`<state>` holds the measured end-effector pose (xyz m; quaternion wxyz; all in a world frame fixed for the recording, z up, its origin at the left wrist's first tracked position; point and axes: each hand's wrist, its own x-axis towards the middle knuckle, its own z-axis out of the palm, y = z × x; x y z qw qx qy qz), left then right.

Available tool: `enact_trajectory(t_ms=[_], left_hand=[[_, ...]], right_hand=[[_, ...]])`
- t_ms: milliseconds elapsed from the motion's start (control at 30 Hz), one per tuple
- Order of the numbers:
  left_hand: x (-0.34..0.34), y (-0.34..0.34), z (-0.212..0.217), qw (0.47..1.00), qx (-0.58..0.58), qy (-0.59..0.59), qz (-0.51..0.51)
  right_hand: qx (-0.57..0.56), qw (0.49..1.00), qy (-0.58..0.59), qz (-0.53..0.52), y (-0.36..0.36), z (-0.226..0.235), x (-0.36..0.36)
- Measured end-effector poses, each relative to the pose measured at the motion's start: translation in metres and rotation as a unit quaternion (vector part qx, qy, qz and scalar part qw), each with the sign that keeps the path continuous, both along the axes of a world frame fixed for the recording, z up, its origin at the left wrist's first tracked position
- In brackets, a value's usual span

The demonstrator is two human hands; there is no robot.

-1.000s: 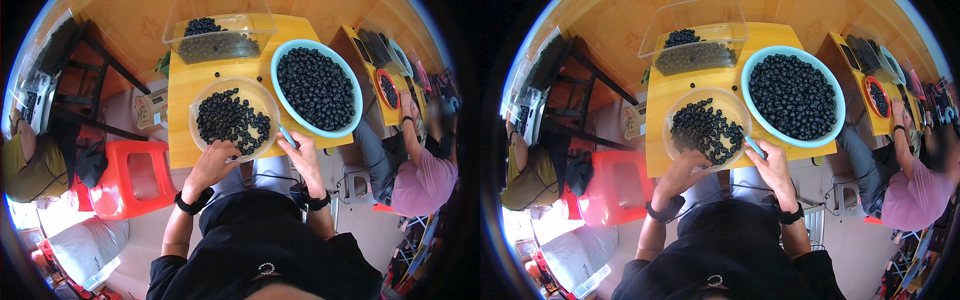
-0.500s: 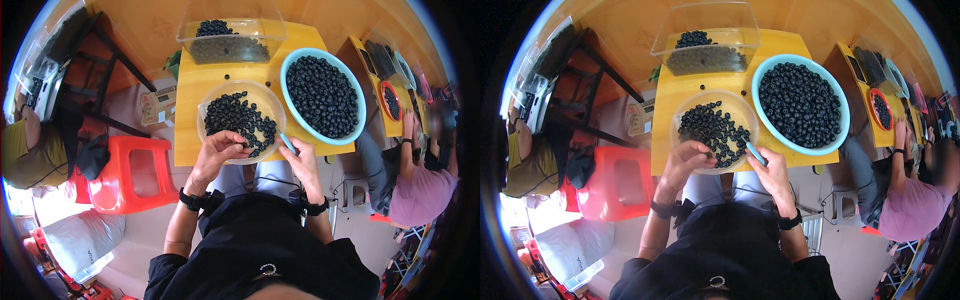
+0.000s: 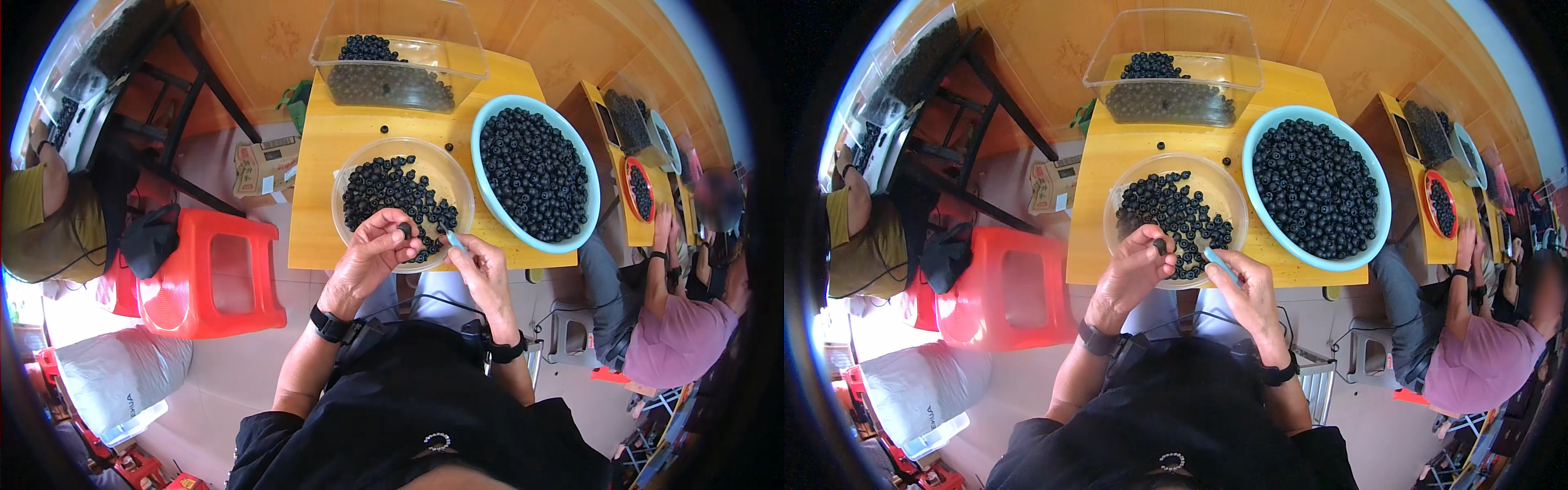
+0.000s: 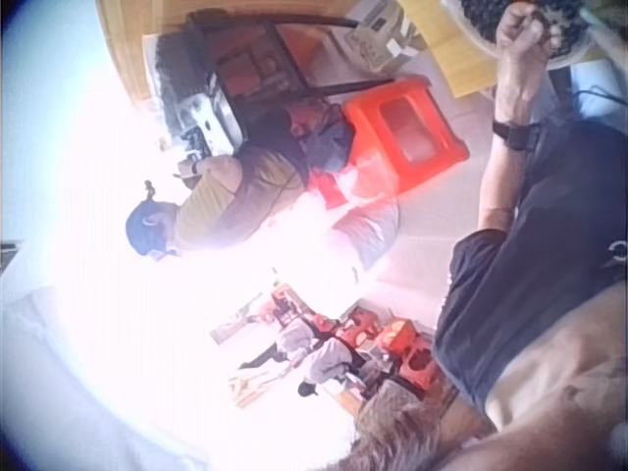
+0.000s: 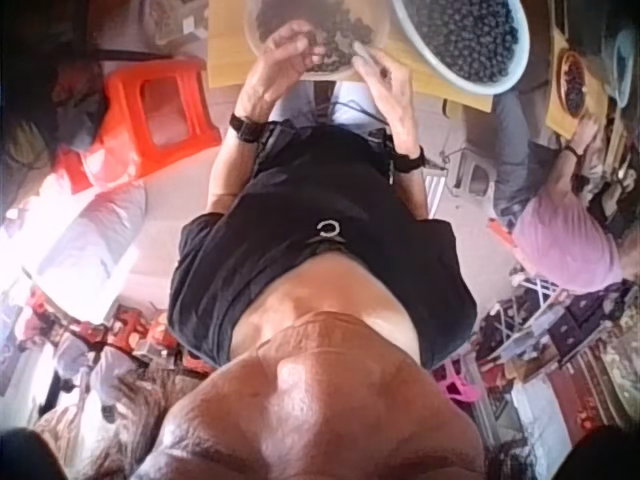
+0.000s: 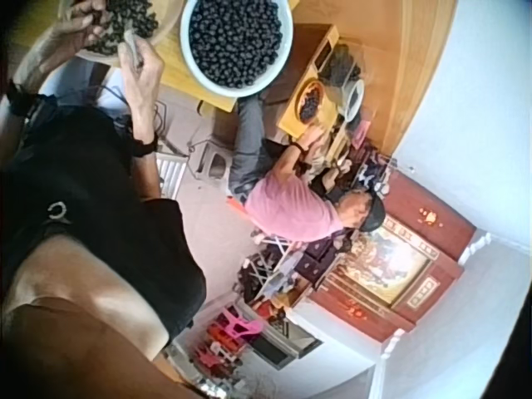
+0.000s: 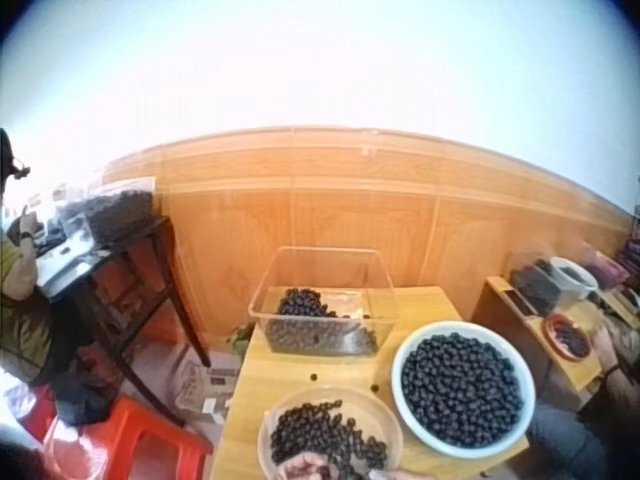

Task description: Sorting and processing blueberries or small round components using a handheld plastic scoop.

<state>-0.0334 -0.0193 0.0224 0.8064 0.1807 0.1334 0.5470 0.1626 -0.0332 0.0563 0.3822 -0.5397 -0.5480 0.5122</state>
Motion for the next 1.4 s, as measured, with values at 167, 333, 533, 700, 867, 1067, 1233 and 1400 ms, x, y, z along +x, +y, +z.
enact_trajectory(t_ms=[167, 333, 533, 700, 867, 1067, 1233, 1400], left_hand=[[0.001, -0.003, -0.002, 0.999, -0.046, 0.024, 0.015], [0.001, -0.002, -0.006, 0.999, -0.031, 0.018, 0.016], [-0.001, -0.002, -0.008, 1.000, 0.002, 0.016, 0.004], [-0.003, -0.004, -0.006, 0.999, -0.006, 0.032, 0.018], [-0.004, -0.003, -0.005, 0.999, -0.033, 0.028, 0.009], [-0.007, -0.004, -0.010, 0.999, -0.042, 0.020, -0.005], [-0.012, -0.007, -0.014, 0.998, -0.061, 0.021, 0.007], [-0.019, -0.017, 0.001, 0.999, 0.000, -0.022, -0.043]], right_hand=[[0.089, 0.996, 0.014, 0.016, 0.000, 0.004, -0.006], [0.229, 0.964, -0.115, 0.067, 0.004, 0.018, -0.018], [0.243, 0.949, -0.173, 0.107, 0.007, 0.021, -0.025], [0.243, 0.945, -0.188, 0.112, 0.007, 0.022, -0.025], [0.253, 0.941, -0.198, 0.110, 0.009, 0.019, -0.025], [0.267, 0.937, -0.195, 0.111, 0.012, 0.010, -0.023], [0.261, 0.942, -0.181, 0.107, 0.013, 0.002, -0.028], [0.282, 0.929, -0.240, 0.011, 0.027, -0.024, -0.005]])
